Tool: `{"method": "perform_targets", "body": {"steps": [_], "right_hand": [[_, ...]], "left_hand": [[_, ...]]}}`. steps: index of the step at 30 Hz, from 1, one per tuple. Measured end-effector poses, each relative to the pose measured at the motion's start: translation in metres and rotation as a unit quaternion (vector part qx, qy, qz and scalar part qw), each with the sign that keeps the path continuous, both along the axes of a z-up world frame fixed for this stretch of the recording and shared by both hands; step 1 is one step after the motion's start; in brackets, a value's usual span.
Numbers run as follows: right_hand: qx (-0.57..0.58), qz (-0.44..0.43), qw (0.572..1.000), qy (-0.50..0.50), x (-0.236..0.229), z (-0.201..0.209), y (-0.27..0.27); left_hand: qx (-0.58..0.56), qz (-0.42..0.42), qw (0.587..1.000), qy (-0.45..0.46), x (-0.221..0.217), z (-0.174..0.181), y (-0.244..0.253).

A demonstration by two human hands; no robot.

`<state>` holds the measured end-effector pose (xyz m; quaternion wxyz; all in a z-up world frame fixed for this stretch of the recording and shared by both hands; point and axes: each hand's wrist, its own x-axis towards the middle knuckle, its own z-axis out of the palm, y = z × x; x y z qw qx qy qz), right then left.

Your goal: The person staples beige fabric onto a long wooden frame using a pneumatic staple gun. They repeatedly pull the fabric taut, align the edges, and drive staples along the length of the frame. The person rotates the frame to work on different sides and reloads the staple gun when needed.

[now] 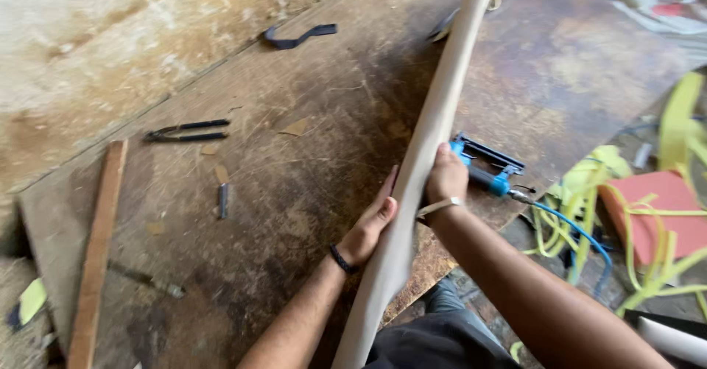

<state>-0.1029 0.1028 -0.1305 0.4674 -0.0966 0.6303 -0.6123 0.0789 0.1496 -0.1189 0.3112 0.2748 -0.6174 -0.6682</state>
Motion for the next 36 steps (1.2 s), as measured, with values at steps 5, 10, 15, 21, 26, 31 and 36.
{"method": "perform_targets", "body": {"steps": [5, 10, 15, 21, 26, 31, 36], "right_hand": [[-0.062, 0.001, 0.987, 0.146, 0.005, -0.037, 0.001], [-0.114, 0.02, 0.985, 0.124, -0.013, -0.046, 0.0], [-0.153, 0.026, 0.987, 0.045, 0.004, -0.033, -0.006], [-0.019, 0.147, 0.986, 0.072, 0.017, -0.039, -0.017], [0.161, 0.374, 0.773, 0.486, -0.103, -0.074, -0.017], [0.197, 0.435, 0.634, 0.609, -0.168, -0.119, -0.003], [0.277, 0.479, 0.664, 0.502, -0.161, -0.099, -0.038]], "left_hand": [[-0.053, 0.02, 0.998, -0.04, -0.023, -0.013, -0.027], [-0.344, 0.016, 0.917, -0.203, -0.108, 0.016, -0.11], [-0.197, 0.096, 0.956, -0.197, -0.097, 0.04, -0.089], [-0.056, 0.046, 0.896, -0.438, -0.03, 0.057, -0.075], [-0.066, 0.05, 0.878, -0.472, -0.02, 0.071, -0.082], [-0.083, 0.058, 0.872, -0.479, -0.03, 0.065, -0.073], [-0.081, 0.06, 0.867, -0.487, -0.025, 0.061, -0.073]]}}
